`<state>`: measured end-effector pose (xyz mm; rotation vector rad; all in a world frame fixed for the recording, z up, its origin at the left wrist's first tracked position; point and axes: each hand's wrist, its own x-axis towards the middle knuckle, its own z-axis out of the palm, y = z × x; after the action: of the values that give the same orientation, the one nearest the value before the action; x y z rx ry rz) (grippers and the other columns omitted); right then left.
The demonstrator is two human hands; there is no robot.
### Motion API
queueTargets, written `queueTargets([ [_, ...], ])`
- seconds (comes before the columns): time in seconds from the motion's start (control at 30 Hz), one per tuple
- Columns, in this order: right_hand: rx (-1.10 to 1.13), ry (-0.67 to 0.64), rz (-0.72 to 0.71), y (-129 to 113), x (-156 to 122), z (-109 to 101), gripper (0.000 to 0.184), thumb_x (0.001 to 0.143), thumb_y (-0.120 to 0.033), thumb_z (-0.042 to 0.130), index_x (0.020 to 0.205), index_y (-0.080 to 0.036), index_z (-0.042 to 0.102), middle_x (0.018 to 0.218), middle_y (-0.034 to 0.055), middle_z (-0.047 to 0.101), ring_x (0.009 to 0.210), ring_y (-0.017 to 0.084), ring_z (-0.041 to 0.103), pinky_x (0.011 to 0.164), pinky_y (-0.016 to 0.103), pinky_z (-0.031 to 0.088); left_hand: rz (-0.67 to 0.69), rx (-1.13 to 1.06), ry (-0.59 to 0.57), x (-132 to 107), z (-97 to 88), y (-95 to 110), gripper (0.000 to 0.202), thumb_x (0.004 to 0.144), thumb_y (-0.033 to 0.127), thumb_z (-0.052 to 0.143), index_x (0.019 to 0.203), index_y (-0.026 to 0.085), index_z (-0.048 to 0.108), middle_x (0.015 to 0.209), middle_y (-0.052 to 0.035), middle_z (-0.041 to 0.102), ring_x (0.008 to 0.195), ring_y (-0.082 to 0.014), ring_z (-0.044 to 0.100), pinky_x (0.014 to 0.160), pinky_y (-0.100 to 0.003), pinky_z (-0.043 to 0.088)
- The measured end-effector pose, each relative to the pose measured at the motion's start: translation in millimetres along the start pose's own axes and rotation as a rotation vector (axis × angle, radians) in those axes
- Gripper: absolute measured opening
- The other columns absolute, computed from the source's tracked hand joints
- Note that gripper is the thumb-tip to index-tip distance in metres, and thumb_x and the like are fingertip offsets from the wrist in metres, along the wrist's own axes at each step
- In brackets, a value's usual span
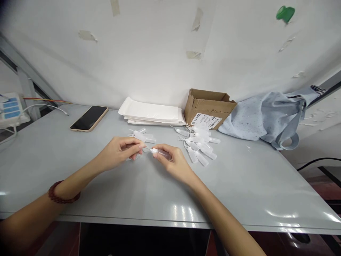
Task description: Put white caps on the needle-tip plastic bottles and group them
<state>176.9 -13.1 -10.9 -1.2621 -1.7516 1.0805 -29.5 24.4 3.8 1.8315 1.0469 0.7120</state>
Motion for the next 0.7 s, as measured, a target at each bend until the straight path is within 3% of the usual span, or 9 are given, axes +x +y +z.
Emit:
queueTargets([
  [0.13, -0.199, 0.145, -0.167, 6.2, 0.4, 3.9, 0.022, 0.086, -0.033, 0.057, 0.103, -0.020, 0.064, 0.089, 0.0061, 0.065, 0.070, 0.016, 0.056, 0.059, 0.027, 0.044, -0.085, -0.038, -0.006, 0.7, -2.9, -1.2, 0.034, 0.087, 0.041, 0.052, 0.070, 0.014, 0.063, 0.053, 0.0009, 0.054, 0.050, -0.0097, 0.051, 0.048, -0.020, 0.041],
  [0.37, -0.330, 0.151, -0.377, 9.7, -0.9, 10.1, 0.021, 0.090, -0.023, 0.050, 0.108, -0.020, 0.060, 0.090, 0.0076, 0.063, 0.068, 0.015, 0.055, 0.057, 0.027, 0.044, -0.092, -0.076, -0.118, -1.3, 2.0, 3.7, 0.031, 0.087, 0.038, 0.053, 0.068, 0.014, 0.061, 0.054, 0.0021, 0.054, 0.052, -0.0090, 0.052, 0.051, -0.020, 0.040],
  [0.53, -0.281, 0.199, -0.262, 8.1, -1.8, 7.6, 0.033, 0.085, -0.035, 0.060, 0.114, -0.021, 0.057, 0.093, 0.0072, 0.065, 0.071, 0.017, 0.059, 0.057, 0.027, 0.047, -0.071, -0.095, -0.087, -1.1, -0.5, 4.8, 0.029, 0.087, 0.035, 0.054, 0.070, 0.014, 0.063, 0.057, 0.0016, 0.056, 0.053, -0.0091, 0.052, 0.052, -0.021, 0.040],
  [0.7, -0.302, 0.165, -0.218, 7.5, -1.3, 4.2, 0.025, 0.090, -0.034, 0.053, 0.103, -0.017, 0.065, 0.078, 0.0055, 0.066, 0.060, 0.013, 0.053, 0.055, 0.026, 0.043, -0.060, -0.107, -0.039, -0.1, 0.0, 1.6, 0.029, 0.086, 0.036, 0.054, 0.070, 0.014, 0.063, 0.055, 0.0014, 0.055, 0.053, -0.0097, 0.051, 0.052, -0.022, 0.038],
])
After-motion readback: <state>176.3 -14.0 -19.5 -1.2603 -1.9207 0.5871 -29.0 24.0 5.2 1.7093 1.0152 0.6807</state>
